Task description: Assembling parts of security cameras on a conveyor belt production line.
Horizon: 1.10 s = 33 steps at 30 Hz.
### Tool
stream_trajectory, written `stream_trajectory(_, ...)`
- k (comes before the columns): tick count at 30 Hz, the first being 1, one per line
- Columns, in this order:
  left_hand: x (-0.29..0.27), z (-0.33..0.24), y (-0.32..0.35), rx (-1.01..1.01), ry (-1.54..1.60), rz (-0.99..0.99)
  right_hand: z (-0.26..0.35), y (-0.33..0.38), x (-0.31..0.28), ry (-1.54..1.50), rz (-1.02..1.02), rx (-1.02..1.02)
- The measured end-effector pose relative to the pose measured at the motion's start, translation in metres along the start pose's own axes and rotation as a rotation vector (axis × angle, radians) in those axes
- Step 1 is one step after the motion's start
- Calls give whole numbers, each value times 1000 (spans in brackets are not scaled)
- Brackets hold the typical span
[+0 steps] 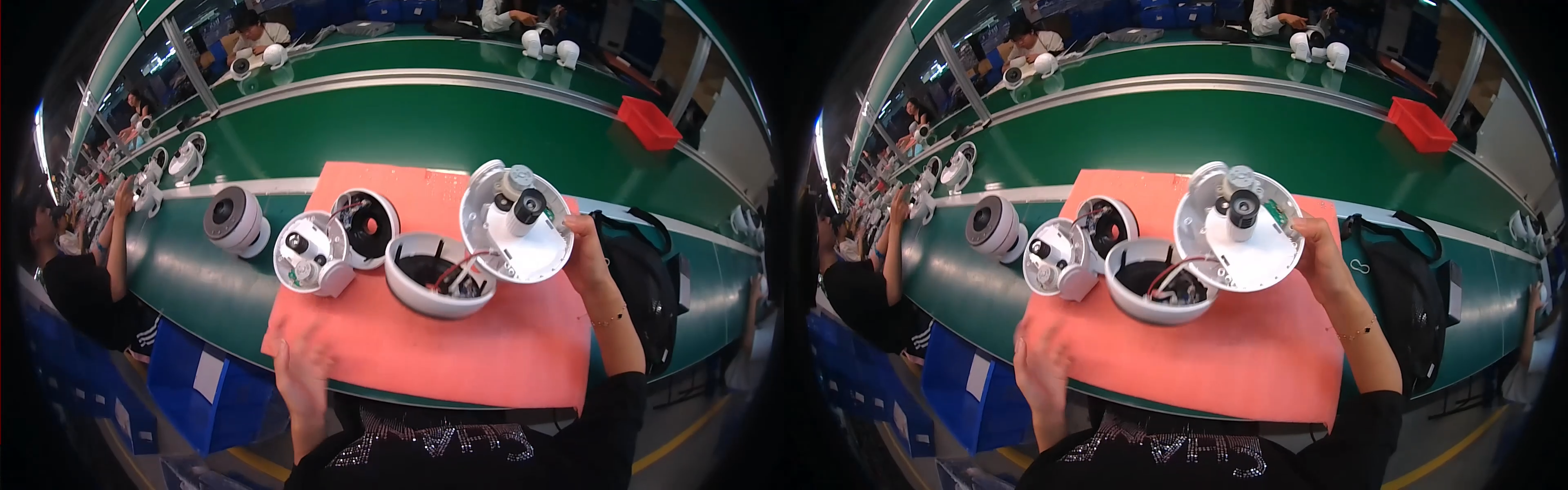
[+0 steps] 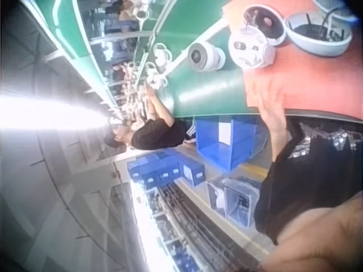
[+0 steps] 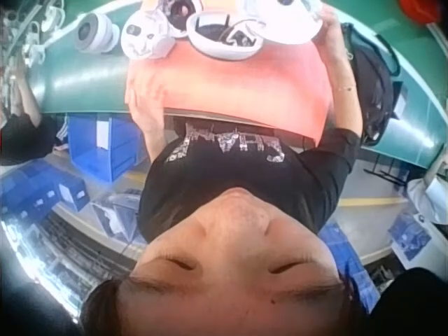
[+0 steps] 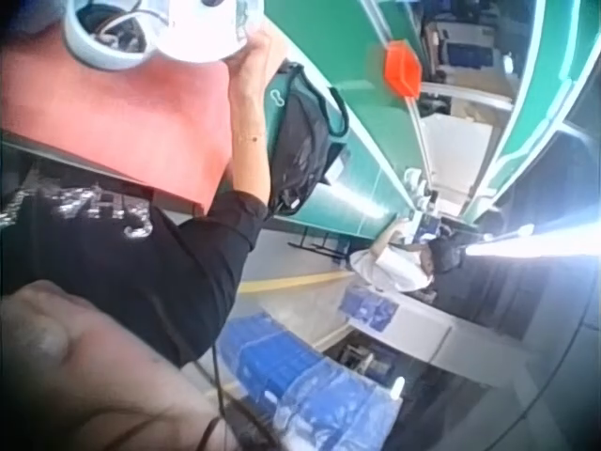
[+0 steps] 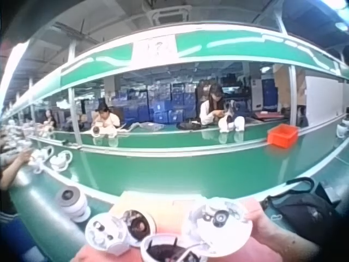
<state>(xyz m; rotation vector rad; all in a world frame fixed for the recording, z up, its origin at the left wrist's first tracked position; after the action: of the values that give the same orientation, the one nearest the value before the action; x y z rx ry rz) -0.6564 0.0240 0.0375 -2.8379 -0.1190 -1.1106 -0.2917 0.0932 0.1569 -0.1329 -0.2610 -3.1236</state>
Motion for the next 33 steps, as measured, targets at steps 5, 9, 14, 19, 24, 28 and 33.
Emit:
stream_trajectory(5,121,58,43,-823,1019,313,-2,-1,33,246,175,13)
stream_trajectory(9,121,76,48,-910,1025,244,4,3,46,286,114,-42)
stream_trajectory(14,125,79,56,-915,1092,254,4,9,71,380,182,-45)
stream_trajectory(19,105,61,36,-578,911,175,0,10,67,372,148,-33)
stream_trajectory(24,53,18,29,29,377,59,-21,18,73,394,117,79)
stream_trajectory(28,50,4,31,147,321,86,-65,23,65,239,128,255)
stream_trajectory(33,62,7,35,18,461,220,-81,31,62,198,151,356)
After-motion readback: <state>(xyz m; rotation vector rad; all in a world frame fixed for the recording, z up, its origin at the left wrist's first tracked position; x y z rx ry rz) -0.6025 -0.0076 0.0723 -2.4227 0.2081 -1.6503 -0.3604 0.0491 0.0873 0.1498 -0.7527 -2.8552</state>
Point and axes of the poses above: each hand's wrist, its own y-axis away from the middle knuckle, its own x-axis out of the palm, z = x × y, the point moved 9 cm from there along -y, towards the middle knuckle, and after that the axes turned 9 degrees about x, right-handed, at the moved point
